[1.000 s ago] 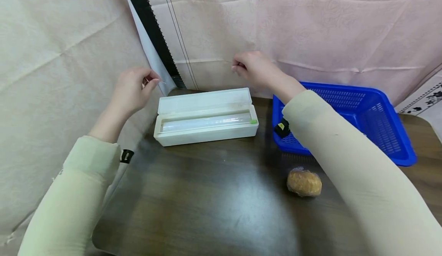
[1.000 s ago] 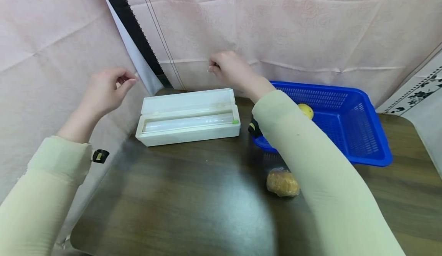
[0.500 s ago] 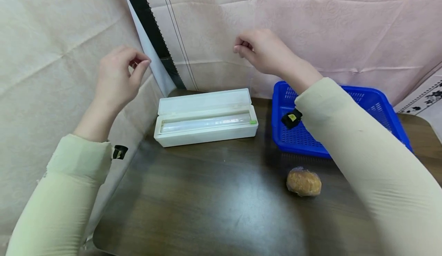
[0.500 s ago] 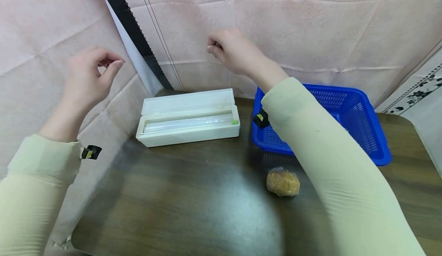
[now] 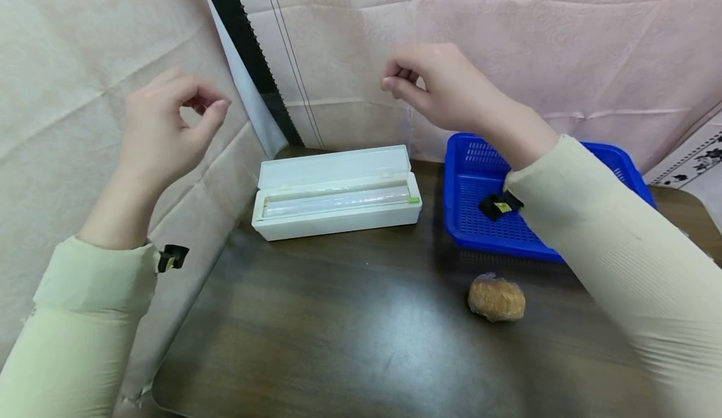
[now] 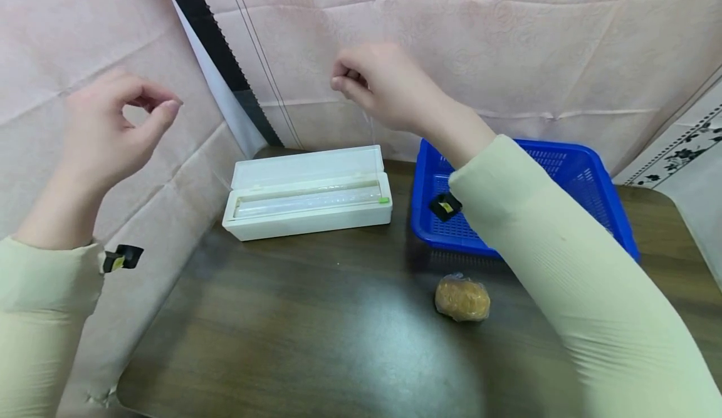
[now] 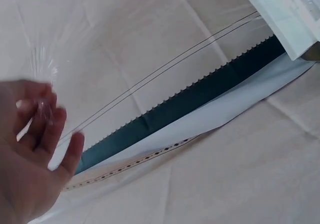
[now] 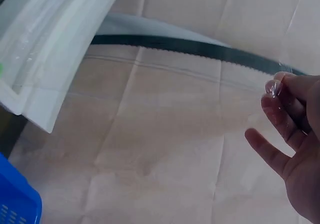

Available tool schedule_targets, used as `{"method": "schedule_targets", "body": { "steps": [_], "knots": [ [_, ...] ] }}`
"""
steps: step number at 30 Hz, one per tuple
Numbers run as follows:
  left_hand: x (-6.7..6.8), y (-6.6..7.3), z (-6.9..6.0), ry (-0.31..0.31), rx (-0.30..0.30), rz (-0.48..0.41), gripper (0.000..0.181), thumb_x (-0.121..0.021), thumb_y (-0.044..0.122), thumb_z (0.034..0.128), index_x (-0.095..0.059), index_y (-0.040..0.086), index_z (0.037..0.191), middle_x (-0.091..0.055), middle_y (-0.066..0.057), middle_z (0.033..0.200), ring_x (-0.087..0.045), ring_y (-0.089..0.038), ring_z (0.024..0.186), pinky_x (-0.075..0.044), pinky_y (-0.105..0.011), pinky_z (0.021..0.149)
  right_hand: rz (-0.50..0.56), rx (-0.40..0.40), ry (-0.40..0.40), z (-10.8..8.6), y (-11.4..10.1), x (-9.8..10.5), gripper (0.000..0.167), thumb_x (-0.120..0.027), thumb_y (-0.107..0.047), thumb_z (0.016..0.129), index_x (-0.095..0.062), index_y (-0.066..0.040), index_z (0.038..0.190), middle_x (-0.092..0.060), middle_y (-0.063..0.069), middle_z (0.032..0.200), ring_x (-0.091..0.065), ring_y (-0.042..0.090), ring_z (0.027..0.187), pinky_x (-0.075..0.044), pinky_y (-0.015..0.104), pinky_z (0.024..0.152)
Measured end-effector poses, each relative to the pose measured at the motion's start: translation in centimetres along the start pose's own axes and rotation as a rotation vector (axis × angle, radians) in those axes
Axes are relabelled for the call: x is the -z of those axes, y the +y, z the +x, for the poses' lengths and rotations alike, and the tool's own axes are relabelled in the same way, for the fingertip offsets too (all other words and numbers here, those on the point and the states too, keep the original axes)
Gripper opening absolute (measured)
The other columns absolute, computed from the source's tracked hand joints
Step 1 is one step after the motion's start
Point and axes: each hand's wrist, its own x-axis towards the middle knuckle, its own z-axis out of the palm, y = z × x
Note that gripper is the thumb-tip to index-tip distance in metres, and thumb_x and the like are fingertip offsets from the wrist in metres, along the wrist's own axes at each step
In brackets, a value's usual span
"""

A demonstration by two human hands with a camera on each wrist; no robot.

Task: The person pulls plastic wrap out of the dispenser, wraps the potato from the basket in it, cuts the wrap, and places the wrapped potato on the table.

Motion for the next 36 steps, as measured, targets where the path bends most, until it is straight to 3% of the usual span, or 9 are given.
{"method": "schedule_targets", "body": {
  "steps": [3, 5, 10, 16, 21, 29, 32, 36],
  "knots": [
    [1.1, 0.1, -0.8, -0.085, -0.013, -0.077, 0.011, -0.069, 0.003, 0.0950, -0.079, 0.002, 0.090, -0.068, 0.007, 0.083, -0.052, 0.008, 0.081, -0.035, -0.016, 0.073, 0.032, 0.085, 0.002, -1.5, -0.5, -0.3, 0.014, -0.063, -0.008, 0.108, -0.073, 0.000, 0.104, -0.074, 0.012, 0.096, -0.070, 0.023, 0.093, -0.056, 0.039, 0.086],
    [1.8, 0.1, -1.4, -0.178, -0.024, -0.149, 0.012, -0.071, -0.001, 0.0923, -0.079, 0.006, 0.087, -0.066, 0.015, 0.081, -0.056, 0.006, 0.078, -0.039, -0.015, 0.071, 0.046, 0.156, 0.005, -2.7, -0.9, -0.7, 0.011, -0.065, -0.005, 0.106, -0.074, -0.001, 0.103, -0.074, 0.009, 0.093, -0.070, 0.022, 0.089, -0.056, 0.039, 0.082],
    [2.6, 0.6, -3.2, -0.516, 0.001, -0.304, 0.022, -0.071, -0.001, 0.0952, -0.076, 0.018, 0.086, -0.067, 0.009, 0.075, -0.058, -0.008, 0.069, -0.044, -0.021, 0.058, 0.098, 0.309, -0.004, -6.2, -1.7, -1.8, 0.009, -0.071, -0.001, 0.100, -0.076, -0.008, 0.102, -0.070, 0.000, 0.090, -0.062, 0.010, 0.080, -0.051, 0.032, 0.070],
    [2.0, 1.9, -4.8, -0.874, 0.052, -0.453, 0.020, -0.069, 0.006, 0.1031, -0.072, 0.019, 0.089, -0.061, 0.008, 0.070, -0.060, -0.015, 0.060, -0.051, -0.028, 0.053, 0.162, 0.350, -0.056, -10.0, -2.6, -3.6, 0.016, -0.074, 0.001, 0.096, -0.076, -0.015, 0.102, -0.067, -0.009, 0.092, -0.058, 0.002, 0.079, -0.051, 0.027, 0.067],
    [1.0, 3.0, -6.3, -1.148, 0.123, -0.509, 0.015, -0.074, 0.017, 0.1021, -0.071, 0.019, 0.088, -0.063, 0.008, 0.065, -0.064, -0.013, 0.055, -0.056, -0.030, 0.051, 0.187, 0.357, -0.109, -12.6, -3.2, -5.3, 0.015, -0.073, -0.003, 0.097, -0.077, -0.015, 0.105, -0.069, -0.008, 0.096, -0.059, 0.001, 0.081, -0.054, 0.024, 0.070],
    [-2.0, 3.9, -9.7, -1.361, 0.299, -0.589, 0.020, -0.077, 0.003, 0.0937, -0.065, 0.010, 0.081, -0.067, -0.001, 0.066, -0.069, -0.018, 0.055, -0.062, -0.034, 0.054, 0.182, 0.365, -0.199, -16.0, -3.2, -8.6, 0.011, -0.073, -0.006, 0.097, -0.077, -0.015, 0.102, -0.066, -0.007, 0.095, -0.059, 0.001, 0.081, -0.055, 0.021, 0.071],
    [-3.2, 4.2, -11.1, -1.415, 0.352, -0.559, 0.022, -0.079, 0.000, 0.0912, -0.064, 0.010, 0.079, -0.069, -0.001, 0.066, -0.069, -0.017, 0.054, -0.063, -0.036, 0.056, 0.181, 0.346, -0.262, -17.2, -3.3, -10.0, 0.009, -0.072, -0.010, 0.099, -0.077, -0.018, 0.101, -0.064, -0.009, 0.095, -0.059, 0.002, 0.085, -0.056, 0.021, 0.074],
    [-4.6, 4.4, -12.8, -1.444, 0.379, -0.495, 0.026, -0.080, -0.003, 0.0870, -0.062, 0.011, 0.074, -0.070, -0.002, 0.064, -0.069, -0.018, 0.052, -0.064, -0.043, 0.058, 0.171, 0.326, -0.337, -18.4, -3.4, -11.5, 0.007, -0.072, -0.016, 0.102, -0.077, -0.022, 0.102, -0.062, -0.010, 0.096, -0.058, 0.001, 0.087, -0.055, 0.020, 0.073]
  ]
}}
